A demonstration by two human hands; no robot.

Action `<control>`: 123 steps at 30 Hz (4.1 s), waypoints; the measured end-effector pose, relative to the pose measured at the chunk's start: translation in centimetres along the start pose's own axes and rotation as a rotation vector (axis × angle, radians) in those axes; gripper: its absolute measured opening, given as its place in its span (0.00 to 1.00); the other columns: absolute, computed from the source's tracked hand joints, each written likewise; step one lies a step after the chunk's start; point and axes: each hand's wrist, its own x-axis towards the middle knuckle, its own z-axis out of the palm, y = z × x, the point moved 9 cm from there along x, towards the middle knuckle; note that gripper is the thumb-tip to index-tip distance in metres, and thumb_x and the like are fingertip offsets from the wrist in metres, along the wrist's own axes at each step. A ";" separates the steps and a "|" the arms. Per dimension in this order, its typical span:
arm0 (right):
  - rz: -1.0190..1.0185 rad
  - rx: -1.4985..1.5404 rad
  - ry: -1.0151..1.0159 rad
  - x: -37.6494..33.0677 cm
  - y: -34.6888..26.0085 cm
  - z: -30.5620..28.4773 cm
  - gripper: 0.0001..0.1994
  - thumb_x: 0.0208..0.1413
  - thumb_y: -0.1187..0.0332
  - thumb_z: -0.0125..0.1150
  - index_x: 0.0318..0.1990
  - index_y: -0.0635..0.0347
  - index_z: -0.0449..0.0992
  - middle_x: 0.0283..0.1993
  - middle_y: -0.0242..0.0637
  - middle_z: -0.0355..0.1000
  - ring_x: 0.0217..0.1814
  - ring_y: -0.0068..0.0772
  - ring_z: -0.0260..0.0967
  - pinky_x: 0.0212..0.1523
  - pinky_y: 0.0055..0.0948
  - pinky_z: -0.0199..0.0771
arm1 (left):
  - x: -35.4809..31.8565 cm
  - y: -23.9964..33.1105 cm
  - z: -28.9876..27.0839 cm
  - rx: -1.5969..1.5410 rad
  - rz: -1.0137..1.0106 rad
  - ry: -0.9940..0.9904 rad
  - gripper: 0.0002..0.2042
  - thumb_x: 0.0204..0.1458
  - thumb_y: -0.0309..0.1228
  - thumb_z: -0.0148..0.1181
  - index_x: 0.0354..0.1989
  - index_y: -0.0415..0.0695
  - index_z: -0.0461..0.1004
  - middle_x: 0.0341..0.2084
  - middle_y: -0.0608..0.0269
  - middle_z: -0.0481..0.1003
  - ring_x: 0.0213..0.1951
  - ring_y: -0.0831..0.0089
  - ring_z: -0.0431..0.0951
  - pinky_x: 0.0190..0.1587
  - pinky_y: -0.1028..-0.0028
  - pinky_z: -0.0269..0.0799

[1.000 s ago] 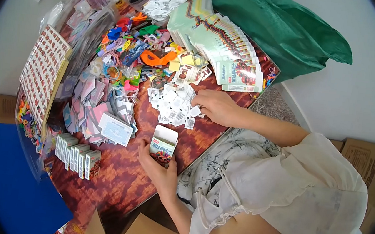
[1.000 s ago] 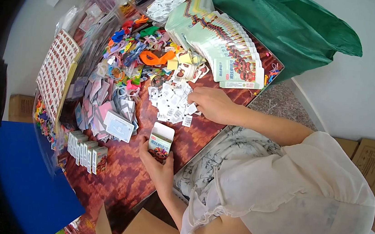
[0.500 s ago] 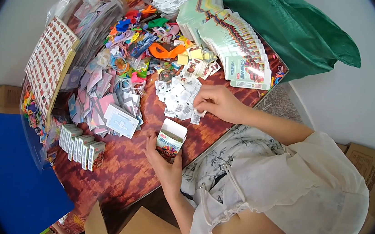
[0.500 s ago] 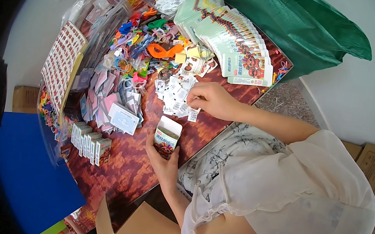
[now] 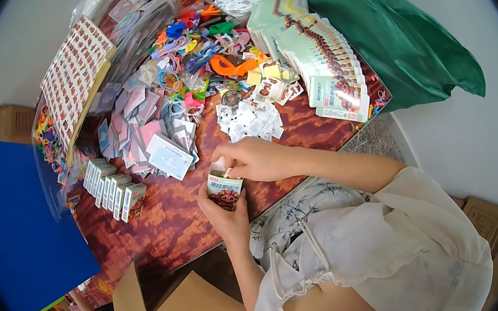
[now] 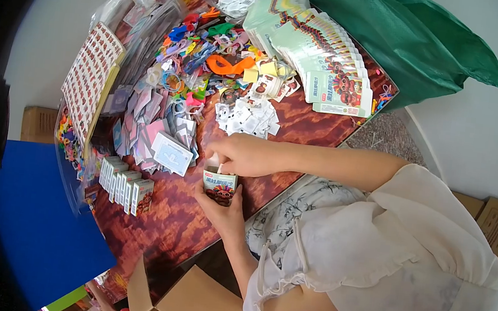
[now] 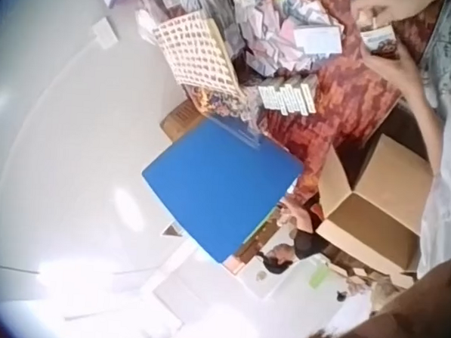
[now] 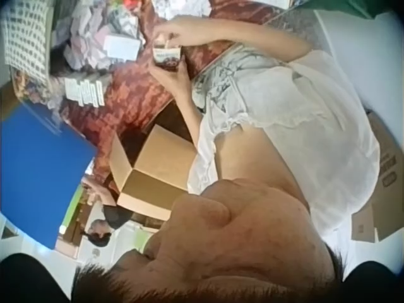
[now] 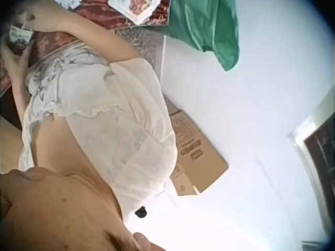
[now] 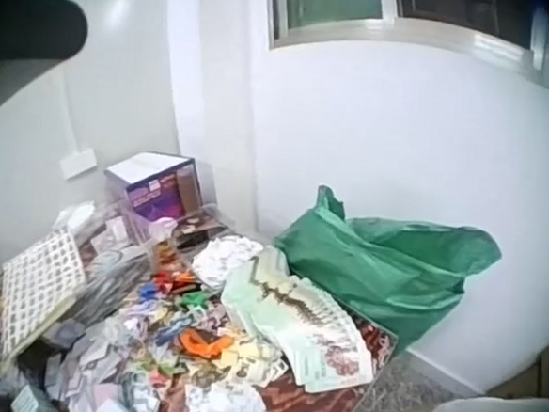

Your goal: Packing small cards or stickers into individual white packets.

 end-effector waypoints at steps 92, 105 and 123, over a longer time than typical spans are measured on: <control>-0.003 -0.795 0.763 -15.2 -0.6 -17.5 0.09 0.45 0.76 0.64 0.35 0.55 0.76 0.39 0.34 0.67 0.47 0.42 0.64 0.49 0.41 0.61 | 3.5 0.3 -10.5 0.208 0.342 0.423 0.19 0.57 0.20 0.54 0.58 0.36 0.70 0.55 0.51 0.72 0.55 0.57 0.72 0.52 0.63 0.72; -0.472 -0.308 0.361 -7.3 -7.5 -6.3 0.13 0.47 0.67 0.69 0.38 0.60 0.76 0.58 0.43 0.65 0.61 0.53 0.63 0.57 0.48 0.63 | -1.1 3.8 4.9 -1.010 -0.294 -0.747 0.40 0.37 0.34 0.78 0.59 0.36 0.64 0.50 0.60 0.72 0.50 0.71 0.75 0.50 0.71 0.72; -0.179 0.135 0.299 -5.2 -1.3 -1.7 0.07 0.59 0.70 0.59 0.40 0.62 0.80 0.38 0.36 0.76 0.45 0.32 0.73 0.48 0.28 0.70 | -2.3 -0.3 4.1 -1.262 -0.485 -0.292 0.30 0.62 0.46 0.56 0.62 0.35 0.60 0.52 0.54 0.72 0.51 0.69 0.75 0.54 0.70 0.71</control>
